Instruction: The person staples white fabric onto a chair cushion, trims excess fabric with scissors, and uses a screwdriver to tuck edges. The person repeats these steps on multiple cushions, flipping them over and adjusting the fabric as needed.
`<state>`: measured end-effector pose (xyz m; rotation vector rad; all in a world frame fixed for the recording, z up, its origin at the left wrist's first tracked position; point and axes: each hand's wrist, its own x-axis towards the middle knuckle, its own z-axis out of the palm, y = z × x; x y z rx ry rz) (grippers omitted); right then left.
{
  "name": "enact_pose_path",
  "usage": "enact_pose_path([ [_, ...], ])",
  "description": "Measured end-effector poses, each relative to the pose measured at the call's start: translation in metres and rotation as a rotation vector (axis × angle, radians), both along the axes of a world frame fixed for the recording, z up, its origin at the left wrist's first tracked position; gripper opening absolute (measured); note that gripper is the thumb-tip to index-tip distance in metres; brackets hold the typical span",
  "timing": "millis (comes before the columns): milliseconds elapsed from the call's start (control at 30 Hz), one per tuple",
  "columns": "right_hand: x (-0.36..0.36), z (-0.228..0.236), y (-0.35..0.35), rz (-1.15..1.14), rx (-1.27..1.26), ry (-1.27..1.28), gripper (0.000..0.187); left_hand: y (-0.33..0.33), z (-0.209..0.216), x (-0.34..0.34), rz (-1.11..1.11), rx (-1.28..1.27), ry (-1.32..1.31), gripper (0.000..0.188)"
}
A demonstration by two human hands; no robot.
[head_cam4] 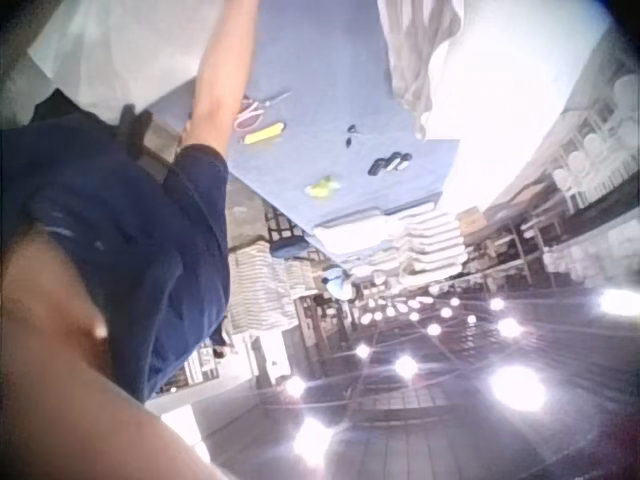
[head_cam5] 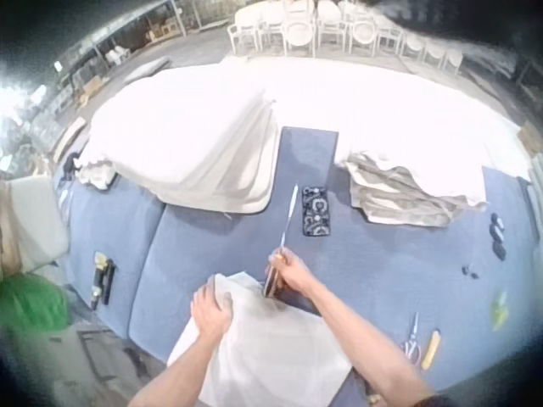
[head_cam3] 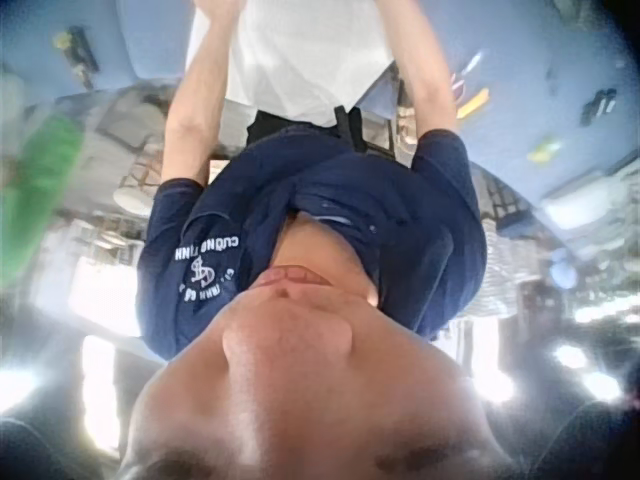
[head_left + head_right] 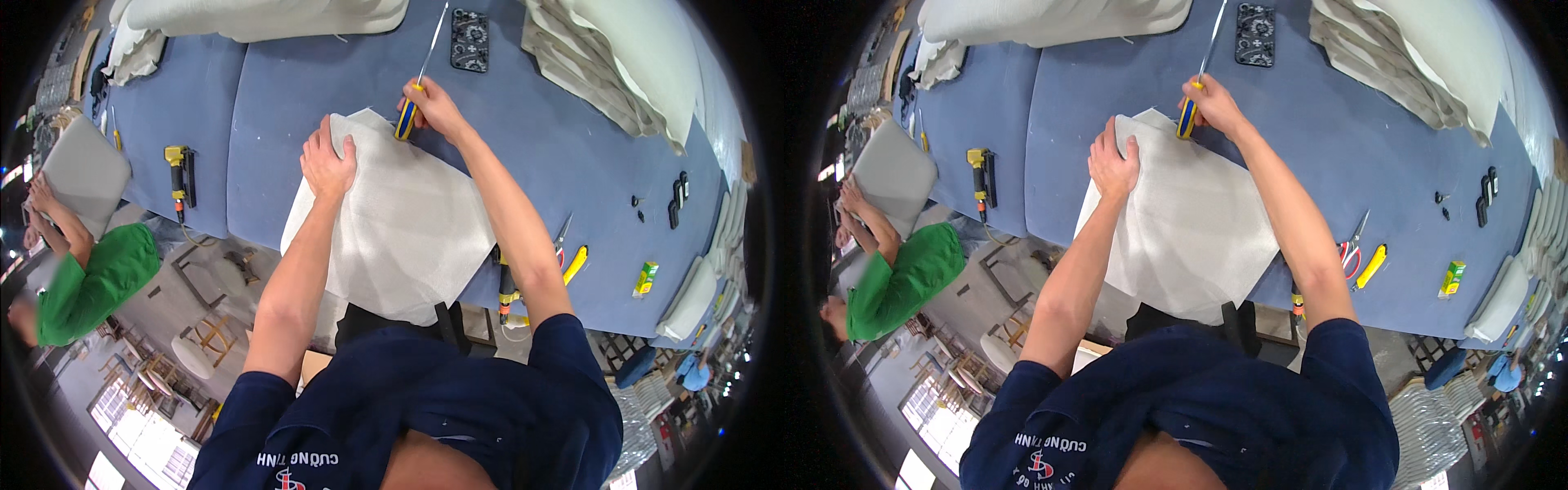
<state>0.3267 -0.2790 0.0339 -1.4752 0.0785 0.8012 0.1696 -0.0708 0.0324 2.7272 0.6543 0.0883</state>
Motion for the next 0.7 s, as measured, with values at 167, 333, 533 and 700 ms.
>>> enact_pose_path([
  [167, 0.012, -0.018, 0.027, 0.013, -0.040, -0.029, 0.028, 0.002, -0.002, 0.000, 0.006, -0.023, -0.034, 0.065],
  [333, 0.024, -0.018, 0.028, -0.107, -0.034, -0.116, 0.030, 0.004, -0.003, 0.001, 0.004, -0.055, -0.049, 0.066],
  [533, 0.016, -0.015, 0.028, -0.245, -0.003, -0.129, 0.028, 0.006, -0.005, 0.001, 0.004, -0.038, -0.050, 0.068],
  [700, 0.020, -0.005, 0.019, -0.004, -0.039, -0.046, 0.026, 0.007, -0.008, -0.001, 0.004, -0.025, -0.061, 0.068],
])
